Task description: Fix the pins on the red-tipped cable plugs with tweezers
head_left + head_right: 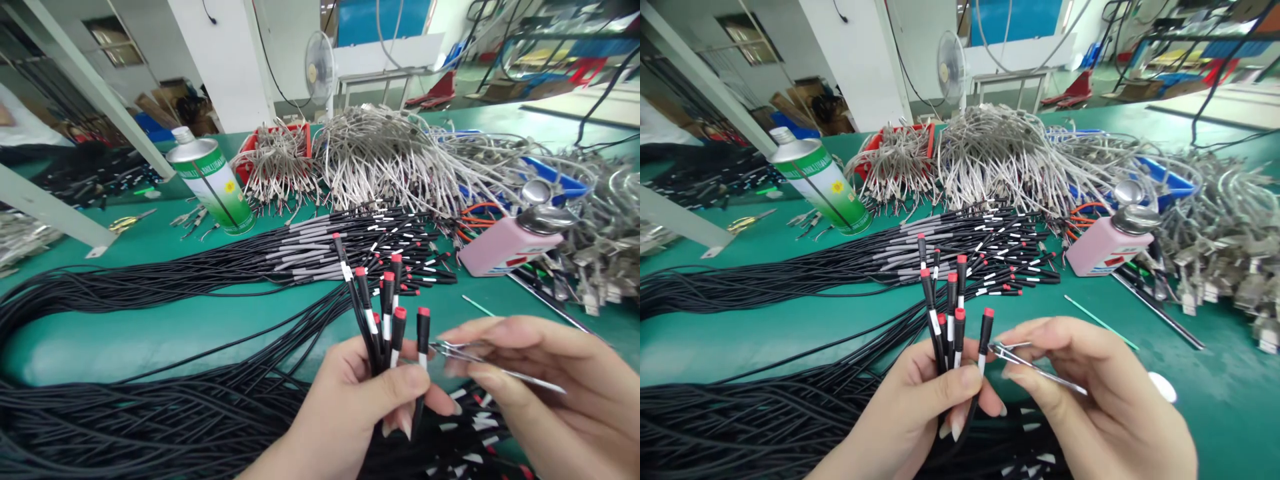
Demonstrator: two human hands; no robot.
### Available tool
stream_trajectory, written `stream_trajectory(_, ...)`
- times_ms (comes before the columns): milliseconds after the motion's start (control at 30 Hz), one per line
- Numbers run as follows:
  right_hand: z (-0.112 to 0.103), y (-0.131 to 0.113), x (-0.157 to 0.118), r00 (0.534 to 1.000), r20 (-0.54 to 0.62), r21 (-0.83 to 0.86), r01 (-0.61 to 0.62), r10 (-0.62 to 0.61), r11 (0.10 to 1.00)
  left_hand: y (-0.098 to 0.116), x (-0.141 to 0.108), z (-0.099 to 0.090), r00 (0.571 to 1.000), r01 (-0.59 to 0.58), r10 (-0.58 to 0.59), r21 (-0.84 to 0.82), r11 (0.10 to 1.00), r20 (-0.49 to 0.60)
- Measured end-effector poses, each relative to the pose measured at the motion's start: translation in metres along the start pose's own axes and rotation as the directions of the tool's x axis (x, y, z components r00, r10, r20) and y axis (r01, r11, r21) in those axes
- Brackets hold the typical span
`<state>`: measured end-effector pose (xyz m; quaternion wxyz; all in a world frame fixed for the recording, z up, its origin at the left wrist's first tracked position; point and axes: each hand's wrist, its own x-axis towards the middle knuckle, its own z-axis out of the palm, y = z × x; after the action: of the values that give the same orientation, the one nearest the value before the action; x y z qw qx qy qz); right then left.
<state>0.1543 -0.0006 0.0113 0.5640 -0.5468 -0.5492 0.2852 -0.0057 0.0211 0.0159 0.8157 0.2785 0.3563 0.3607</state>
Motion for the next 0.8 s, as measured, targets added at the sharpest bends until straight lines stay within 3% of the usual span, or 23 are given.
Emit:
stream_trajectory(200, -0.005, 0.005, 0.007, 0.995, -0.094, -0.010, 0.014, -0.015, 1.000, -0.002, 0.002, -0.001, 0.999, -0.038, 0.038, 0.007, 0.999, -0.039)
stream_trajectory(300, -0.010, 0.009, 0.014, 0.994, 0.025, -0.087, 0.108, -0.106, 0.990, -0.003, 0.003, 0.000, 0.998, -0.043, 0.044, 0.034, 0.998, -0.049)
stream_trajectory(367, -0.012, 0.010, 0.020, 0.989, 0.116, -0.135, 0.106, -0.090, 0.985, -0.004, 0.003, 0.001, 0.998, -0.044, 0.045, 0.026, 0.999, -0.046)
stream_trajectory(567, -0.009, 0.010, 0.026, 0.952, 0.297, -0.088, -0.053, 0.077, 0.995, -0.006, 0.004, 0.003, 1.000, 0.002, -0.002, 0.012, 1.000, -0.019)
stream_trajectory(700, -0.009, 0.011, 0.023, 0.917, 0.339, -0.005, -0.220, 0.209, 0.975, -0.002, 0.004, 0.003, 0.990, -0.069, 0.063, -0.043, 0.997, -0.125)
stream_trajectory(800, -0.008, 0.009, 0.023, 0.882, 0.386, 0.064, -0.318, 0.270, 0.946, 0.000, 0.004, 0.002, 0.991, -0.047, 0.037, -0.080, 0.996, -0.126)
